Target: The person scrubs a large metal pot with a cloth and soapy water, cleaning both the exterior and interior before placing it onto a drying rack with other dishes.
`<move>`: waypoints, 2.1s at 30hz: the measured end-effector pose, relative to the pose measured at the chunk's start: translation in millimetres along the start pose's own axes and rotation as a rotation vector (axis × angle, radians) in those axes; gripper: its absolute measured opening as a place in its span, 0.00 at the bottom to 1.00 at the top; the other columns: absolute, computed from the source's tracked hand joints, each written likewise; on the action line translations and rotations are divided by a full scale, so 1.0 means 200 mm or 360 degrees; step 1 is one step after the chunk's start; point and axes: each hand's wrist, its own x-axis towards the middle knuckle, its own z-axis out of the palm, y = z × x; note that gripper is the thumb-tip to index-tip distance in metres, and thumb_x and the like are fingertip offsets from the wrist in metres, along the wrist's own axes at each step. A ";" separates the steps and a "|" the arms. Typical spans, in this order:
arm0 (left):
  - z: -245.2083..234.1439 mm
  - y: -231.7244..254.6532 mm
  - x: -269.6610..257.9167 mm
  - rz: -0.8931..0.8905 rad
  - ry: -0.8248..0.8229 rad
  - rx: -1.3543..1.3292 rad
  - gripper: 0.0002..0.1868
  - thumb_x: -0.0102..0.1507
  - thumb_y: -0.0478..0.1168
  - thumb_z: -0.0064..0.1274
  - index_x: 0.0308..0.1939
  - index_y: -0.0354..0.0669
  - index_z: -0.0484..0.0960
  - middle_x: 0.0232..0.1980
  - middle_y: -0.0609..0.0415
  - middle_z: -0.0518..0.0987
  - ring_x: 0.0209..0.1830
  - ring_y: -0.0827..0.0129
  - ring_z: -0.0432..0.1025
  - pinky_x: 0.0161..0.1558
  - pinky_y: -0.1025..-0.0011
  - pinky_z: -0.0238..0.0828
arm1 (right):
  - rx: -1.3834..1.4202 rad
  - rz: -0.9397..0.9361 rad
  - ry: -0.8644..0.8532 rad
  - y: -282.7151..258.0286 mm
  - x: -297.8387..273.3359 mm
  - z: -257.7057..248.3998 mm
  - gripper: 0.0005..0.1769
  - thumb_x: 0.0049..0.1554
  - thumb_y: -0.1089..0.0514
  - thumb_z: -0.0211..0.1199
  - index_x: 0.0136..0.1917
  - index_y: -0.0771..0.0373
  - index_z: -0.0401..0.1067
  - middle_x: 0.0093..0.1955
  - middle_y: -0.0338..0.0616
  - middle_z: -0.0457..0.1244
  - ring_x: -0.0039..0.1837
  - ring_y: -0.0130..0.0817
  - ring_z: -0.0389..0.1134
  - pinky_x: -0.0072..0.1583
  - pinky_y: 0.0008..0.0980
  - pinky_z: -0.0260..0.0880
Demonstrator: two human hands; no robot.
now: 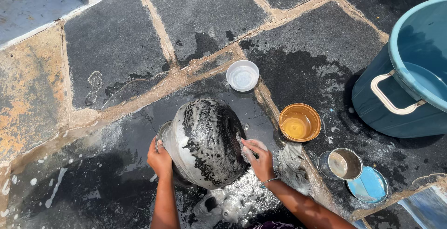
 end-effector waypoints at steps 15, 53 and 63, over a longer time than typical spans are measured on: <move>0.02 0.03 0.02 -0.0123 -0.0003 0.0030 0.18 0.68 0.43 0.52 0.62 0.49 0.82 0.48 0.37 0.84 0.47 0.49 0.80 0.49 0.58 0.73 | 0.0005 0.0333 0.0029 0.11 0.08 0.09 0.17 0.58 0.60 0.64 0.60 0.51 0.79 0.56 0.45 0.70 0.53 0.38 0.74 0.50 0.36 0.74; 0.01 0.05 0.03 -0.0084 -0.0052 0.0045 0.18 0.69 0.43 0.50 0.62 0.49 0.81 0.49 0.37 0.84 0.48 0.46 0.80 0.49 0.57 0.72 | 0.0080 0.0556 -0.0737 0.55 1.03 0.47 0.12 0.61 0.54 0.63 0.56 0.54 0.82 0.57 0.41 0.74 0.57 0.29 0.73 0.60 0.29 0.69; 0.11 0.02 0.19 -0.0128 -0.0063 0.0110 0.17 0.68 0.44 0.51 0.60 0.52 0.83 0.54 0.39 0.83 0.54 0.44 0.77 0.54 0.57 0.71 | -0.0005 -0.0941 -0.0412 -0.24 0.29 -0.03 0.27 0.53 0.71 0.63 0.63 0.49 0.77 0.64 0.42 0.68 0.64 0.45 0.69 0.65 0.39 0.71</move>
